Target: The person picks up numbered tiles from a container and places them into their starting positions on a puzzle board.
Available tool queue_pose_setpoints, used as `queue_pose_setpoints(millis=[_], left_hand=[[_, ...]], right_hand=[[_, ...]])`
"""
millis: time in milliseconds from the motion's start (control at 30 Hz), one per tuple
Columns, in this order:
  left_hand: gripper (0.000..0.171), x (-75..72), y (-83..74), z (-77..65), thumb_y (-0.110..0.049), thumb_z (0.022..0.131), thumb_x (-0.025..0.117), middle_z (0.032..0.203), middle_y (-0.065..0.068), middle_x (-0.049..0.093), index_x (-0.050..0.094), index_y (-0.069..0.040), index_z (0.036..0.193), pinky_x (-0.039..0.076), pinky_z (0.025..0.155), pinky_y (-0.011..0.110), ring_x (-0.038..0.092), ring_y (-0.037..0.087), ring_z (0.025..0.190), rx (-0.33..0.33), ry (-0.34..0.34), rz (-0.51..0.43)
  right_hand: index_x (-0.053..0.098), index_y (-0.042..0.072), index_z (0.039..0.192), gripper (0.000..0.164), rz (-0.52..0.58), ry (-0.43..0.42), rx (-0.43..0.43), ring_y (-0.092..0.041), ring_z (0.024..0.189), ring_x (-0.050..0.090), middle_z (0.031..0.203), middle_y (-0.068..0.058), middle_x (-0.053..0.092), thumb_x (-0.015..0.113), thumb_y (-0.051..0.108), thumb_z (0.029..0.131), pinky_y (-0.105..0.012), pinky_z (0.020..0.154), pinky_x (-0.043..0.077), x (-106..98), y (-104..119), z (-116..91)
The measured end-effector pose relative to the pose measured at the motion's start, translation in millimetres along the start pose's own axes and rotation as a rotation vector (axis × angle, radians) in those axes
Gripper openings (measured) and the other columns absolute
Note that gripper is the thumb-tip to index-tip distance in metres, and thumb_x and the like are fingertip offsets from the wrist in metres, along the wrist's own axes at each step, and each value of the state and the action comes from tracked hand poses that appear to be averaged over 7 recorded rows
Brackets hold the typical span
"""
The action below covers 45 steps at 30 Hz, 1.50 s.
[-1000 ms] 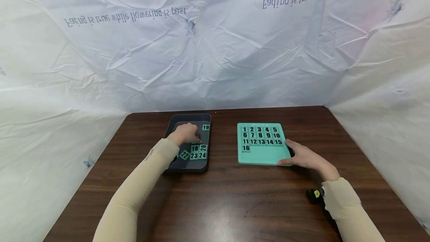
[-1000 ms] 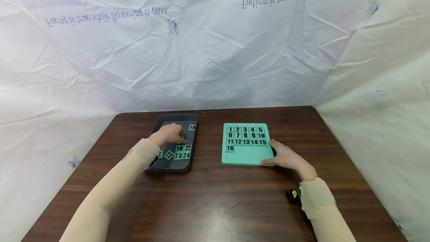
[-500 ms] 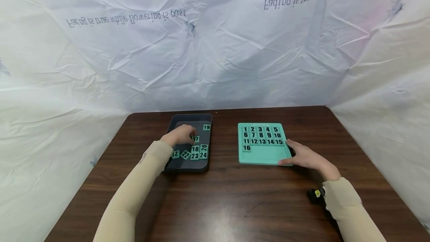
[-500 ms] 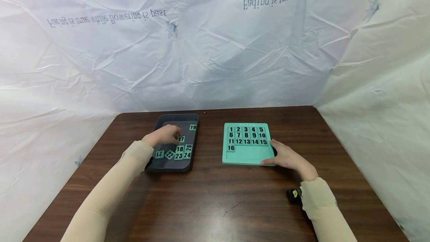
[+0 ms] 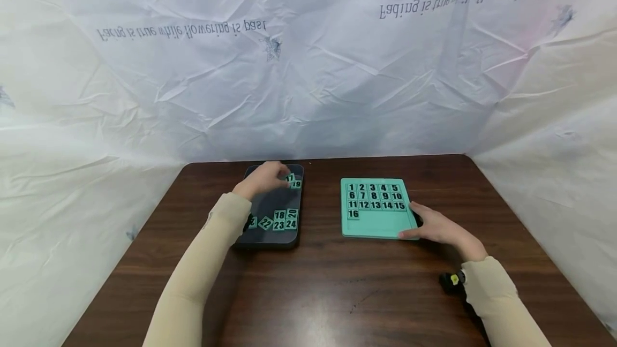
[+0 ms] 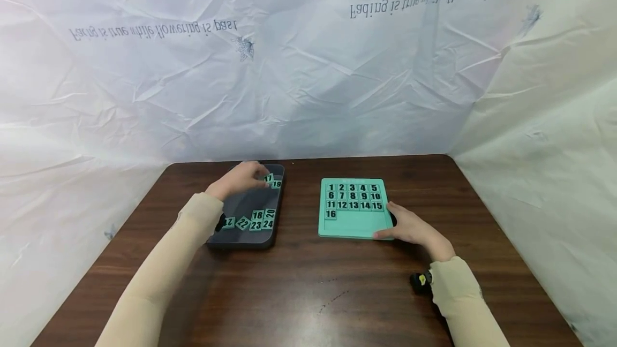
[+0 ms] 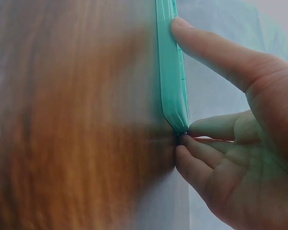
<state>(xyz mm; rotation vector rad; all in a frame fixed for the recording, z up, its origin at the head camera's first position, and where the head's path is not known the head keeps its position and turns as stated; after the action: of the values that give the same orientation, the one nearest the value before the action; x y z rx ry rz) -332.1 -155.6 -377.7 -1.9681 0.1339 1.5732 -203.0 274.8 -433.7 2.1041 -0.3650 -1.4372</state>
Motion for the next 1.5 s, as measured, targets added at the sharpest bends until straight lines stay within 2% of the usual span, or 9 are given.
queue_pose_setpoints(millis=[167,333,500,667,833,1000,1133,1300,1500], left_hand=[[0.042,-5.3,-29.8,17.9,-0.022,0.096,0.072,0.126,0.013,0.063,0.064,-0.004,0.133,0.052,0.094,0.044,0.061,0.028,0.115,0.055,-0.027,-0.027],[0.043,2.6,-62.4,36.3,-0.025,0.097,0.071,0.126,0.012,0.064,0.064,-0.005,0.134,0.052,0.095,0.041,0.062,0.026,0.114,0.108,-0.003,-0.03],[0.043,16.9,-94.3,50.5,-0.027,0.097,0.071,0.127,0.01,0.064,0.064,-0.007,0.134,0.052,0.095,0.039,0.063,0.024,0.114,0.152,0.017,-0.032],[0.041,35.9,-121.6,55.8,-0.027,0.097,0.07,0.126,0.008,0.063,0.065,-0.009,0.133,0.052,0.093,0.037,0.062,0.021,0.111,0.209,0.037,0.01],[0.04,61.4,-144.7,58.6,-0.03,0.098,0.07,0.129,0.007,0.062,0.066,-0.01,0.132,0.051,0.094,0.036,0.061,0.021,0.116,0.257,0.096,0.084],[0.038,86.2,-158.5,56.9,-0.032,0.097,0.071,0.127,0.003,0.063,0.068,-0.013,0.13,0.052,0.092,0.029,0.062,0.015,0.114,0.307,0.15,0.165],[0.035,99.0,-161.7,56.0,-0.032,0.096,0.072,0.124,0.001,0.065,0.07,-0.014,0.127,0.053,0.089,0.027,0.062,0.013,0.111,0.32,0.159,0.203],[0.035,110.4,-161.2,55.6,-0.033,0.095,0.073,0.122,0.0,0.065,0.07,-0.017,0.126,0.053,0.086,0.027,0.062,0.012,0.108,0.312,0.155,0.242],[0.036,115.6,-162.1,53.8,-0.036,0.094,0.073,0.123,-0.001,0.064,0.07,-0.019,0.126,0.054,0.083,0.028,0.062,0.012,0.107,0.311,0.142,0.267]], right_hand=[[0.018,-0.013,0.155,0.115,0.003,-0.008,0.007,-0.056,0.142,0.023,0.157,-0.039,0.017,0.078,0.055,0.084,-0.068,0.108,0.031,-0.6,-1.3,-1.7],[0.019,-0.014,0.154,0.114,0.01,-0.015,0.0,-0.055,0.142,0.023,0.157,-0.039,0.018,0.078,0.053,0.084,-0.068,0.108,0.031,-0.8,0.7,-2.7],[0.019,-0.014,0.154,0.113,0.017,-0.016,0.0,-0.055,0.143,0.023,0.157,-0.038,0.018,0.078,0.052,0.085,-0.067,0.108,0.031,-0.7,0.4,-3.6],[0.019,-0.014,0.154,0.112,0.013,-0.017,-0.015,-0.055,0.142,0.024,0.157,-0.038,0.019,0.079,0.051,0.085,-0.067,0.108,0.031,-0.1,0.2,-2.0],[0.02,-0.014,0.154,0.114,-0.001,-0.021,-0.005,-0.054,0.143,0.023,0.157,-0.038,0.019,0.079,0.052,0.084,-0.067,0.109,0.03,-0.3,-1.6,-3.3],[0.019,-0.014,0.154,0.114,-0.002,-0.022,-0.002,-0.055,0.143,0.023,0.157,-0.038,0.019,0.079,0.053,0.083,-0.068,0.109,0.03,0.1,-4.7,-3.9],[0.019,-0.014,0.154,0.115,-0.005,-0.02,0.002,-0.054,0.143,0.023,0.157,-0.038,0.018,0.078,0.054,0.083,-0.067,0.109,0.031,1.4,-5.9,-1.5],[0.019,-0.014,0.154,0.115,-0.004,-0.018,0.0,-0.054,0.143,0.023,0.157,-0.038,0.019,0.078,0.054,0.083,-0.067,0.109,0.031,1.8,-6.8,0.2],[0.019,-0.014,0.154,0.114,-0.002,-0.017,-0.004,-0.054,0.143,0.023,0.157,-0.038,0.018,0.078,0.053,0.084,-0.067,0.109,0.03,0.5,-5.9,-2.0]])
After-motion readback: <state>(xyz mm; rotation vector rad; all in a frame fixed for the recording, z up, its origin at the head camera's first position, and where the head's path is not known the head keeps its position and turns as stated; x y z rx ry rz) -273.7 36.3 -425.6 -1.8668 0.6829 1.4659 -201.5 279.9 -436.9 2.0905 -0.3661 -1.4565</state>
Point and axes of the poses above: each hand's wrist, its own z-axis towards the middle knuckle, its own x-axis out of the palm, y = z × x, the point moved 2 cm from there along z, towards the middle knuckle
